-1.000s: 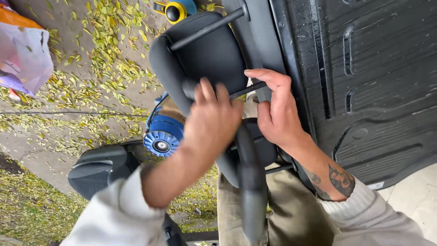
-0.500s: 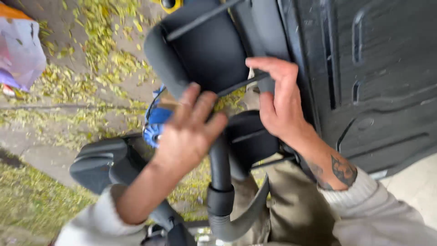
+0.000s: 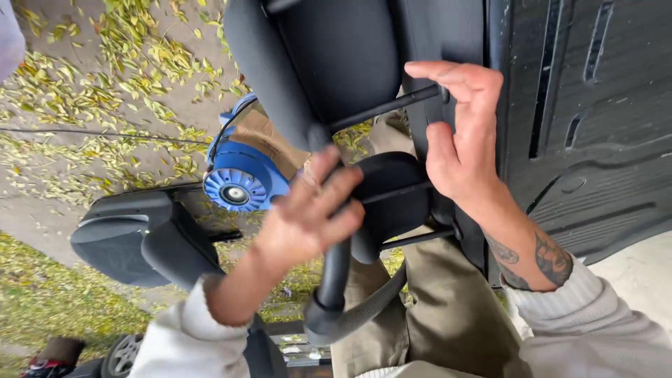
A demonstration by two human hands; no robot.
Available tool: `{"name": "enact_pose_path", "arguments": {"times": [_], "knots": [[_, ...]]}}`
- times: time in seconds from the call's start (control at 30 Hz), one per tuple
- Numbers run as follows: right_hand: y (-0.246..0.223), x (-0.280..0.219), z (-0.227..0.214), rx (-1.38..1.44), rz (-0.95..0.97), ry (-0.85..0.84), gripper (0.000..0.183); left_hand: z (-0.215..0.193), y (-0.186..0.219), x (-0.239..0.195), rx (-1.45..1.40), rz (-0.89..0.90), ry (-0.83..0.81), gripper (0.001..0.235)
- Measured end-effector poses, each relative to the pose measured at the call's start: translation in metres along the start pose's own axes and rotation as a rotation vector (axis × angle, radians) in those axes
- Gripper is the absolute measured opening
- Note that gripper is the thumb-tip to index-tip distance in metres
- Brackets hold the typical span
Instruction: The person uses a vacuum cleaner hose to clean a black office chair placed upside down on a leaf-covered patio. They vacuum the seat, backrest, and underside of the chair, moving the hose around to reach different areas.
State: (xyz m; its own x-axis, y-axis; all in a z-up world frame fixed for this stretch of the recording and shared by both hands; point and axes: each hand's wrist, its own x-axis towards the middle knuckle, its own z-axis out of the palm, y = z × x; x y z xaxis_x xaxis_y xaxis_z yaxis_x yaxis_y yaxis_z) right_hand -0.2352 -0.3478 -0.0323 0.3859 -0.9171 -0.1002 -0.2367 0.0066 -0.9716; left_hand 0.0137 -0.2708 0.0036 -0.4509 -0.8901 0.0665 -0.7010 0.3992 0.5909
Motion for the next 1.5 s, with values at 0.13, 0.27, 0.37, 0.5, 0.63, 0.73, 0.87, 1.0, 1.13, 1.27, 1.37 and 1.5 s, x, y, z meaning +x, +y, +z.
{"name": "enact_pose_path", "arguments": {"times": [0.13, 0.27, 0.37, 0.5, 0.63, 0.73, 0.87, 1.0, 1.13, 1.27, 1.37, 1.5], "knots": [[-0.006, -0.003, 0.002, 0.079, 0.034, 0.049, 0.054, 0.019, 0.016, -0.041, -0.074, 0.024, -0.098, 0.02], [0.007, -0.007, 0.005, 0.115, 0.005, 0.17, 0.054, 0.003, 0.01, -0.038, -0.098, 0.125, 0.056, 0.018], [0.007, -0.024, 0.001, 0.138, 0.016, 0.187, 0.051, 0.002, 0.0, -0.039, -0.068, 0.097, 0.084, 0.015], [-0.001, -0.038, -0.005, 0.132, 0.029, 0.218, 0.051, 0.028, 0.008, -0.051, -0.029, 0.105, 0.131, 0.017], [0.004, -0.052, -0.019, 0.148, 0.094, 0.246, 0.05, 0.035, 0.021, -0.046, -0.144, 0.115, -0.057, 0.016], [0.009, -0.059, -0.023, 0.12, 0.117, 0.227, 0.048, 0.038, 0.01, -0.023, -0.18, 0.154, -0.068, 0.016], [0.001, -0.051, -0.022, 0.082, 0.092, 0.166, 0.044, 0.065, -0.014, 0.0, 0.032, 0.26, -0.09, 0.011], [0.001, -0.052, -0.023, 0.063, 0.113, 0.143, 0.045, 0.092, 0.0, 0.032, 0.012, 0.256, -0.049, 0.013], [-0.006, -0.038, -0.027, -0.127, 0.098, 0.058, 0.041, 0.09, 0.005, 0.031, -0.066, 0.217, -0.009, 0.013], [-0.024, -0.018, -0.031, -0.519, 0.078, -0.088, 0.044, 0.049, 0.009, -0.017, -0.016, 0.127, -0.134, 0.013], [-0.017, -0.019, -0.035, -0.944, -0.006, -0.21, 0.059, 0.017, 0.018, -0.019, -0.075, 0.094, -0.168, 0.013], [0.005, -0.018, -0.039, -1.104, -0.045, -0.229, 0.068, 0.006, -0.01, 0.005, -0.179, 0.061, -0.034, 0.014]]}}
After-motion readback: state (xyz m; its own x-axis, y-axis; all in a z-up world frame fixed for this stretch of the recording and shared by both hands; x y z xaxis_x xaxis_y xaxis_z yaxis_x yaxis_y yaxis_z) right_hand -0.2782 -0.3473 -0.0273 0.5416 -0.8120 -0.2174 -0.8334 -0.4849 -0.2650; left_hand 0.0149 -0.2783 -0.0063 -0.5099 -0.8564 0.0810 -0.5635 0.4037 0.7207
